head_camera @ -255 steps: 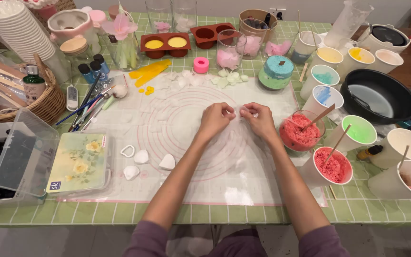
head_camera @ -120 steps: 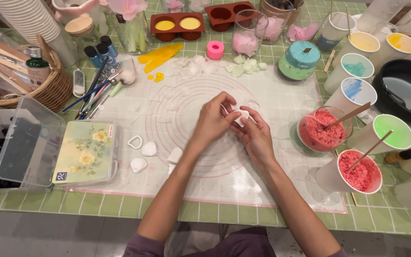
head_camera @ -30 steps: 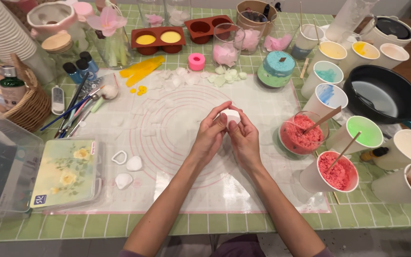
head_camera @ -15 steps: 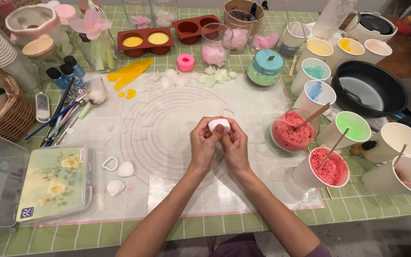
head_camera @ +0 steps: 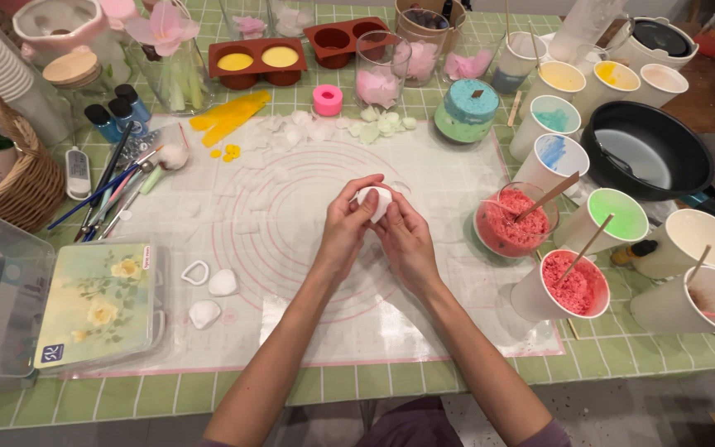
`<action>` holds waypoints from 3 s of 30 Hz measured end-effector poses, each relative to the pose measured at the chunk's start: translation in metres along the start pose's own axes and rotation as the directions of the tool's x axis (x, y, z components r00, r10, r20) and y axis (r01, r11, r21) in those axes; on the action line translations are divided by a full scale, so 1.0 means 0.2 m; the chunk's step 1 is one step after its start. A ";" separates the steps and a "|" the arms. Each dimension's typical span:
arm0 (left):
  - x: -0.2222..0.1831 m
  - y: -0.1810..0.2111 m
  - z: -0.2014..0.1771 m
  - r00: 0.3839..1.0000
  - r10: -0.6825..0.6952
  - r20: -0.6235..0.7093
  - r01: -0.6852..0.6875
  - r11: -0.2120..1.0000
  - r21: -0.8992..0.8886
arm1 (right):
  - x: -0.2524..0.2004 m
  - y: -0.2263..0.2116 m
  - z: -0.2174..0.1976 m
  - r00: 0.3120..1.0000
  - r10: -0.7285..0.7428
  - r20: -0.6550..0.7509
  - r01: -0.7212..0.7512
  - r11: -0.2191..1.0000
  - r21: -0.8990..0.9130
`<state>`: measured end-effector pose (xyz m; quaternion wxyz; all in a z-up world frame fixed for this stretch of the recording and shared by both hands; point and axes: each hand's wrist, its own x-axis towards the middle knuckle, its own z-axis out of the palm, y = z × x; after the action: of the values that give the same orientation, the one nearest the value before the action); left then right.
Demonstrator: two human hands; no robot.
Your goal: Molding small pieces of wax into petal shapes using hand-held molds on a workbench.
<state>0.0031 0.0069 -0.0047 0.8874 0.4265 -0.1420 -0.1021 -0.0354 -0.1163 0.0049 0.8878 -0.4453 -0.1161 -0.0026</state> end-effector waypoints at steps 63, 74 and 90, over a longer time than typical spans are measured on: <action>-0.03 0.34 0.02 0.995 0.099 0.008 -0.099 0.979 0.179 | 0.03 -0.04 -0.13 0.997 0.061 -0.056 -0.058 0.997 0.047; -0.09 0.33 0.10 0.893 0.428 0.139 -0.393 0.590 0.705 | 0.01 -0.03 -0.16 0.995 0.081 -0.060 -0.078 0.996 0.051; -0.12 0.40 0.12 0.786 0.542 0.297 -0.498 0.271 0.824 | 0.02 -0.04 -0.14 0.989 0.138 -0.059 -0.133 0.988 0.076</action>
<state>-0.0230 0.0464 0.0685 0.5269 0.7467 -0.2849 0.2893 -0.0266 -0.1431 -0.0039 0.9045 -0.4199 -0.0572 0.0476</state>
